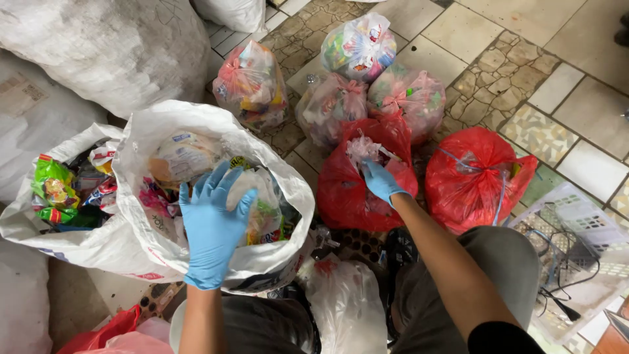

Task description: The person sits on the floor and sorts snack packets from a large white sack into a red plastic bag. They pick up individual packets, briefly inspect them, and place them into the red bag. The process is repeated continuously throughout the clip.

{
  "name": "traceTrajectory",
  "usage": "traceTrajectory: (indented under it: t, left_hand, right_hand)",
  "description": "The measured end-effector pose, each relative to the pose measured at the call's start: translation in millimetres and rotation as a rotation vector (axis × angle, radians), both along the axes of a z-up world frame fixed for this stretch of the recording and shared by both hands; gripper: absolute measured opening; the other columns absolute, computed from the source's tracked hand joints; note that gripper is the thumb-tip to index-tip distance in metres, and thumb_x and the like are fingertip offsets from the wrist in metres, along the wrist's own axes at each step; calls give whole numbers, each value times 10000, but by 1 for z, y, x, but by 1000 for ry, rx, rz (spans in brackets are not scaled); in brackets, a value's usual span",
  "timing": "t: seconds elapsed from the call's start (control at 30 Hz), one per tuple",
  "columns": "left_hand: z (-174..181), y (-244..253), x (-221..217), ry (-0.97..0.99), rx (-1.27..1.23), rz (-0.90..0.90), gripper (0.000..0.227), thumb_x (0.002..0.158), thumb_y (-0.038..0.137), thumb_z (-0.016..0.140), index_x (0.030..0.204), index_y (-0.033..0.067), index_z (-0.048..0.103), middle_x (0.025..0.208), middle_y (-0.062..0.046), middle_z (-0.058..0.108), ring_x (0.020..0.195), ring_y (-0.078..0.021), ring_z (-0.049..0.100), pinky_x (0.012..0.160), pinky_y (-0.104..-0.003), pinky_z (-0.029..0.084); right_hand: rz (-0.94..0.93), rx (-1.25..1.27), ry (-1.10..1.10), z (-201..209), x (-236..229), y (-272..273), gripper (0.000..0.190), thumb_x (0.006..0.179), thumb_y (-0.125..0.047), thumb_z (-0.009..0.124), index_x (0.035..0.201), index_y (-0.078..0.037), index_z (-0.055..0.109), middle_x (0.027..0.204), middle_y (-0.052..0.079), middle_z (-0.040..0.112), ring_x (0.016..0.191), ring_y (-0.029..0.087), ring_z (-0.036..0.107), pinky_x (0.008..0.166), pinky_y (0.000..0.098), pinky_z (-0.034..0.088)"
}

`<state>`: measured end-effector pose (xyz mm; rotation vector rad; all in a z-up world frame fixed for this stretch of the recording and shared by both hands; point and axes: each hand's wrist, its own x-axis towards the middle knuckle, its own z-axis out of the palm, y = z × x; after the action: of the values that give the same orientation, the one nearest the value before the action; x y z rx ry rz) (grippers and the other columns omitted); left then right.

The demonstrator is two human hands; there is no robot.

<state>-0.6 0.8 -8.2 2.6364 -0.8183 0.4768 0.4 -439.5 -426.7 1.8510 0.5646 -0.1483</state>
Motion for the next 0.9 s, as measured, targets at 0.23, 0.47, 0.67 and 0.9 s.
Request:
traceTrajectory:
  t: [0.23,0.47,0.67,0.9]
  left_hand:
    - [0,-4,7,-271,-244,5,279,905,173,813,1180,178,764,1052,-25,742,969,-272,713,980,-445,509]
    - [3,-8,0,-187,-276,8,167,990,95,668,1143,98,736,1096,-65,748,988,-295,690,911,-462,497]
    - [9,-13,-2,-110,-299,-18,180,1000,59,644,1164,79,714,1107,-88,751,962,-293,691,863,-431,505]
    - [6,-20,0,-84,-293,-19,172,986,65,644,1130,92,733,1064,-70,750,950,-281,689,880,-421,514]
  right_hand:
    - [-1163,1663,57,-70,-11,-1,413,1030,-421,364,1335,-248,583,1359,70,647,1327,301,552,1126,556,290]
    - [-821,1683,-427,8,0,26,169,968,-163,561,897,-107,703,943,220,674,786,446,628,551,572,523]
    - [-1498,1612,59,37,30,45,824,857,-647,459,1586,-275,360,1469,167,567,1274,477,572,964,548,524]
    - [-1536,1625,-81,30,31,53,550,855,-505,513,1310,-225,645,1321,157,681,1224,431,625,1019,483,491]
